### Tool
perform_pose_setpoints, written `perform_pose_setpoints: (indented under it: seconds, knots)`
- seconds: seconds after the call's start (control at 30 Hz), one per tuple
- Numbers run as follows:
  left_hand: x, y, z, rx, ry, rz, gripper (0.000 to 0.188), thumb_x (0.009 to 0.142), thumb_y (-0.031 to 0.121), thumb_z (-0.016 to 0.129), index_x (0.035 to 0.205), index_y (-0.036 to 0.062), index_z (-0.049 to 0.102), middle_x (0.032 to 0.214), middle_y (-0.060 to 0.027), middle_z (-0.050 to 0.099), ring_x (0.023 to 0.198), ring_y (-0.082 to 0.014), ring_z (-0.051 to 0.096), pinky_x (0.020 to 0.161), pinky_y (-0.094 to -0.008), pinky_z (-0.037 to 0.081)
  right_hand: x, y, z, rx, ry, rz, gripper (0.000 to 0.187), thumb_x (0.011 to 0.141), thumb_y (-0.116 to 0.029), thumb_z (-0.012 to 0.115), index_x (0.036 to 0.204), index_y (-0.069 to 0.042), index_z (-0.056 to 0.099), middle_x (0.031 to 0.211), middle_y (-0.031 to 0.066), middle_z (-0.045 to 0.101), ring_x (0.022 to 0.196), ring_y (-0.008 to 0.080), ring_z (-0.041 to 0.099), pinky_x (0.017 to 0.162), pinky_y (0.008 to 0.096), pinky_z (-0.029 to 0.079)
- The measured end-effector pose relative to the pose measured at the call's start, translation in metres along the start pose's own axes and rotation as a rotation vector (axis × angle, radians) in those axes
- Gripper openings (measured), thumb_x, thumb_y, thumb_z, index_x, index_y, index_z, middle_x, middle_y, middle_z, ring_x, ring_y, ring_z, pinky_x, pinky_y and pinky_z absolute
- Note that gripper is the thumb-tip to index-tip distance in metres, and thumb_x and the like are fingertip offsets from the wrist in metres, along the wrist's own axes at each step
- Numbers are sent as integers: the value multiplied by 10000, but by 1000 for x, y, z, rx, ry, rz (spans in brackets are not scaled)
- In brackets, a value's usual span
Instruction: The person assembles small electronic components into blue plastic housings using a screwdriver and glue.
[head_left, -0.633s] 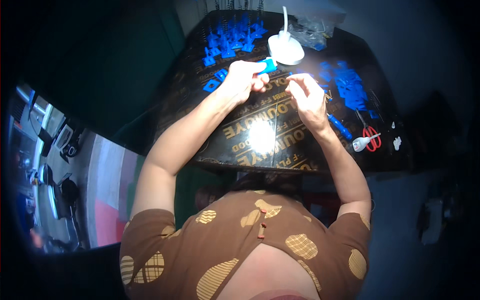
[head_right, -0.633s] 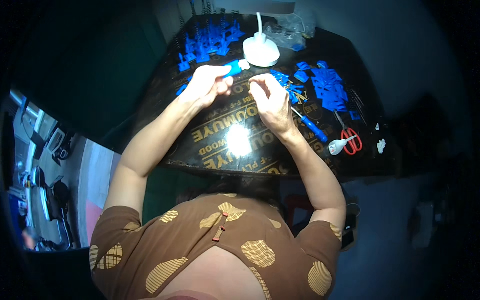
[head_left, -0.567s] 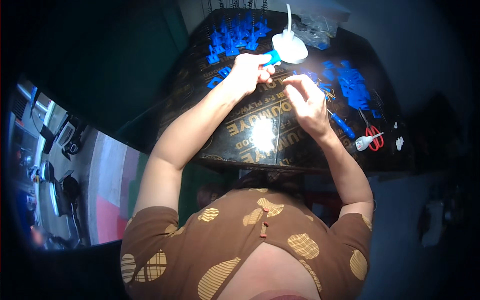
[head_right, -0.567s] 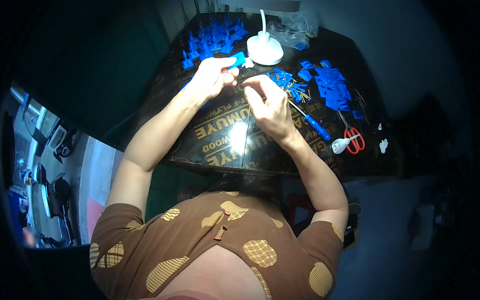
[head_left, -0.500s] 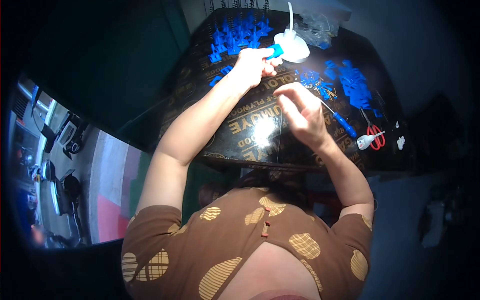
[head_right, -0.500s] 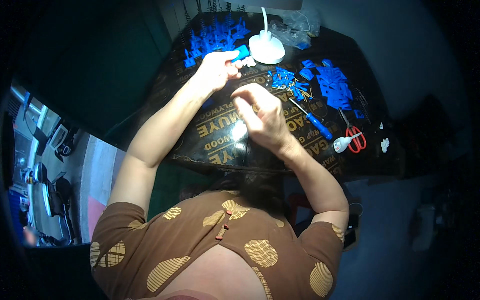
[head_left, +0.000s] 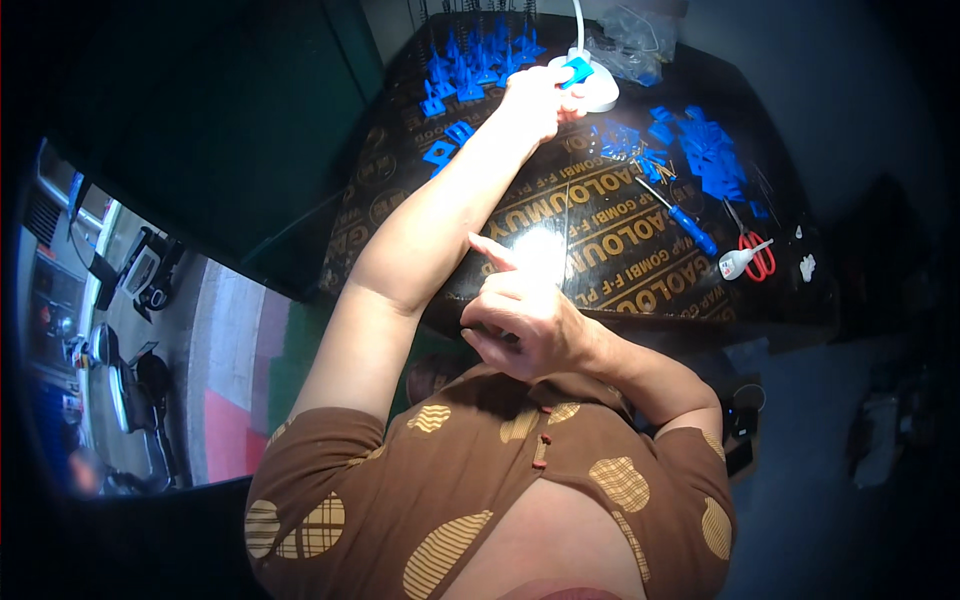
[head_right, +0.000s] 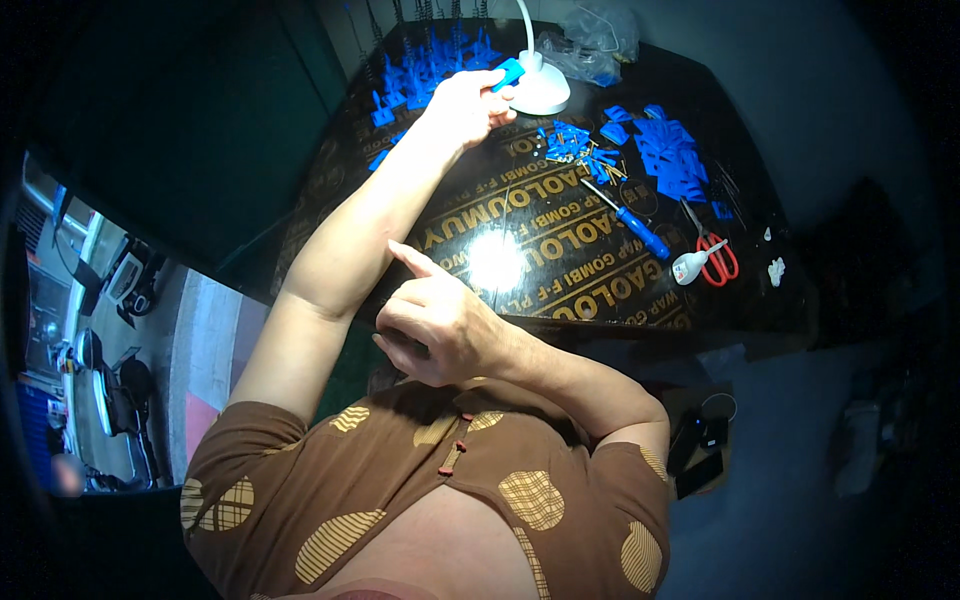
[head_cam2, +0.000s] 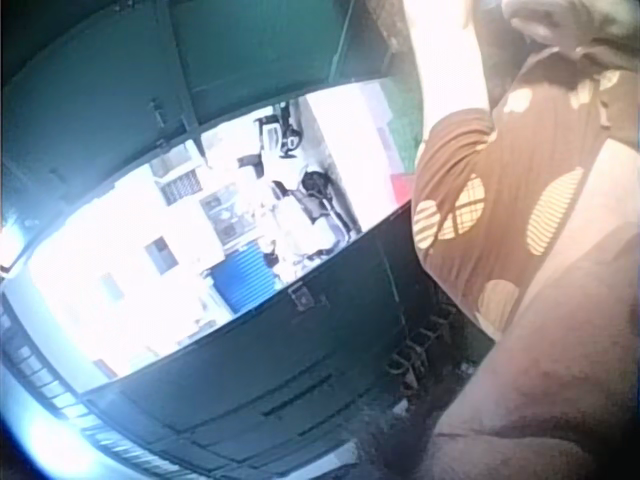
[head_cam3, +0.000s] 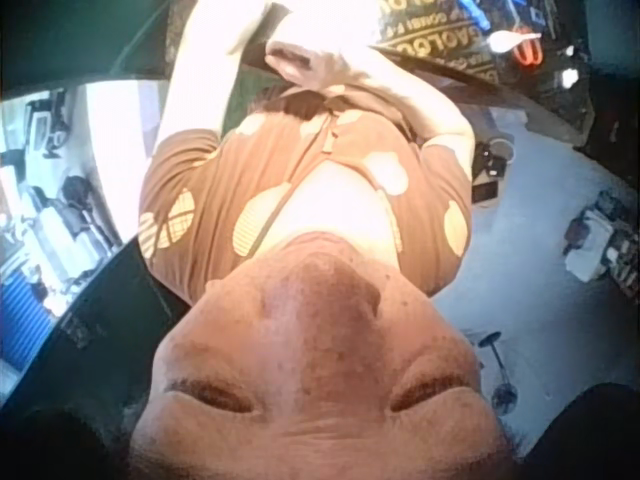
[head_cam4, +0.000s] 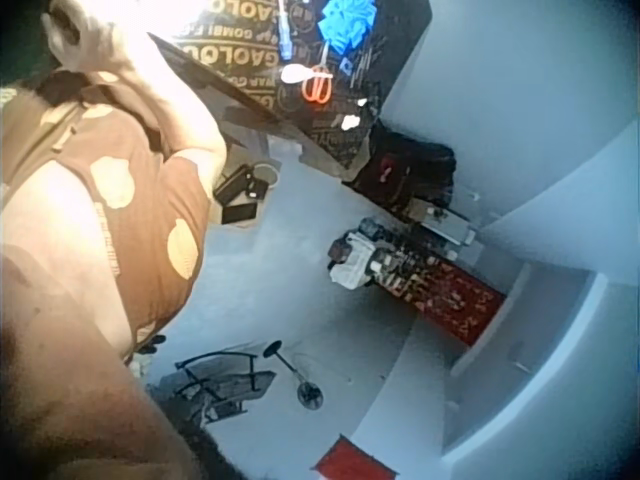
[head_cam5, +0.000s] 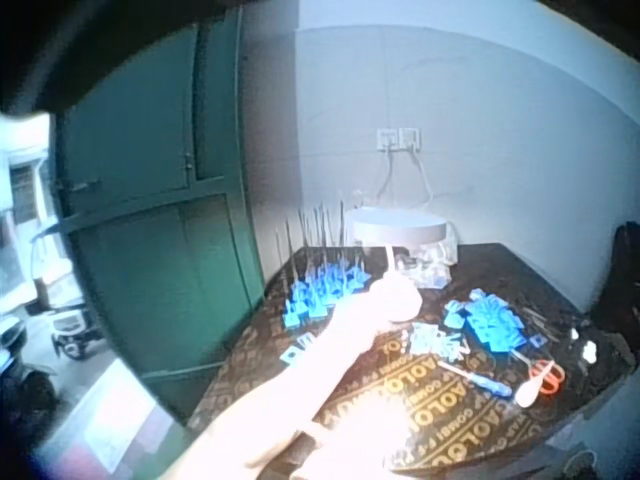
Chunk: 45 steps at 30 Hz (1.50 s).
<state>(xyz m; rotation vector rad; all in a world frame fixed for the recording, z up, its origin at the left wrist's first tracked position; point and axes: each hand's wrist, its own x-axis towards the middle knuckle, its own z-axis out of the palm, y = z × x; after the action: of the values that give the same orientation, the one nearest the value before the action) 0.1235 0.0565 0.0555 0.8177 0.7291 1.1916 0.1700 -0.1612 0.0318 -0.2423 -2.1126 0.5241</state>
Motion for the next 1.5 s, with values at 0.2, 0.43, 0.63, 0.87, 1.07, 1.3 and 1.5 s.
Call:
perform_pose_setpoints:
  seconds: [0.2, 0.43, 0.63, 0.87, 1.07, 1.3, 1.5]
  knots:
    - [0, -9, 2, 11, -18, -18, 243, 909, 144, 556, 1056, -48, 535, 819, -147, 634, 481, -148, 486, 663, -379, 520, 1, -3, -1, -27, 26, -5, 119, 694, 19, 688, 752, -26, 594, 633, 63, 567, 597, 232, 590, 1080, 568, 304]
    - [-1, -15, 8, 14, -9, -26, 256, 896, 128, 572, 1086, -33, 515, 845, -177, 638, 471, -140, 466, 668, -406, 517, -1, -3, -2, -52, 13, 1, 110, 692, 11, 691, 746, -25, 602, 625, 64, 568, 591, 224, 590, 1081, 574, 301]
    - [7, -17, 5, 12, -18, -38, 268, 902, 125, 562, 1106, -37, 500, 832, -170, 632, 468, -138, 464, 653, -402, 520, -1, -1, -1, -60, 5, -1, 106, 696, 6, 690, 750, -23, 604, 629, 67, 570, 588, 228, 585, 1084, 573, 299]
    - [6, -20, 6, 25, -46, -27, 273, 899, 132, 569, 1101, -42, 513, 837, -164, 632, 457, -132, 452, 655, -402, 521, 0, 0, -2, -69, -16, 6, 107, 709, -15, 688, 744, -34, 589, 614, 63, 540, 591, 237, 577, 1072, 561, 317]
    - [0, -23, 11, -9, -51, -34, 260, 892, 128, 577, 1084, -42, 535, 813, -156, 634, 450, -127, 449, 664, -408, 522, 4, -1, -11, -19, -56, 51, 109, 732, -56, 692, 758, -48, 586, 578, 45, 513, 560, 225, 560, 1062, 531, 344]
    - [2, -35, 4, -51, -129, -28, 239, 873, 68, 566, 1065, -66, 519, 687, -155, 610, 418, -146, 519, 467, -344, 525, 2, 2, -20, 114, -93, 162, 81, 773, -94, 661, 773, -47, 595, 511, 28, 490, 493, 215, 531, 1059, 485, 364]
    - [-5, -35, 1, 26, -118, -65, 216, 893, 114, 572, 1037, -45, 548, 725, -131, 619, 458, -137, 504, 591, -380, 520, -3, 7, -15, 217, -20, 165, 73, 779, -82, 642, 747, -41, 591, 532, 38, 519, 499, 222, 540, 1076, 495, 339]
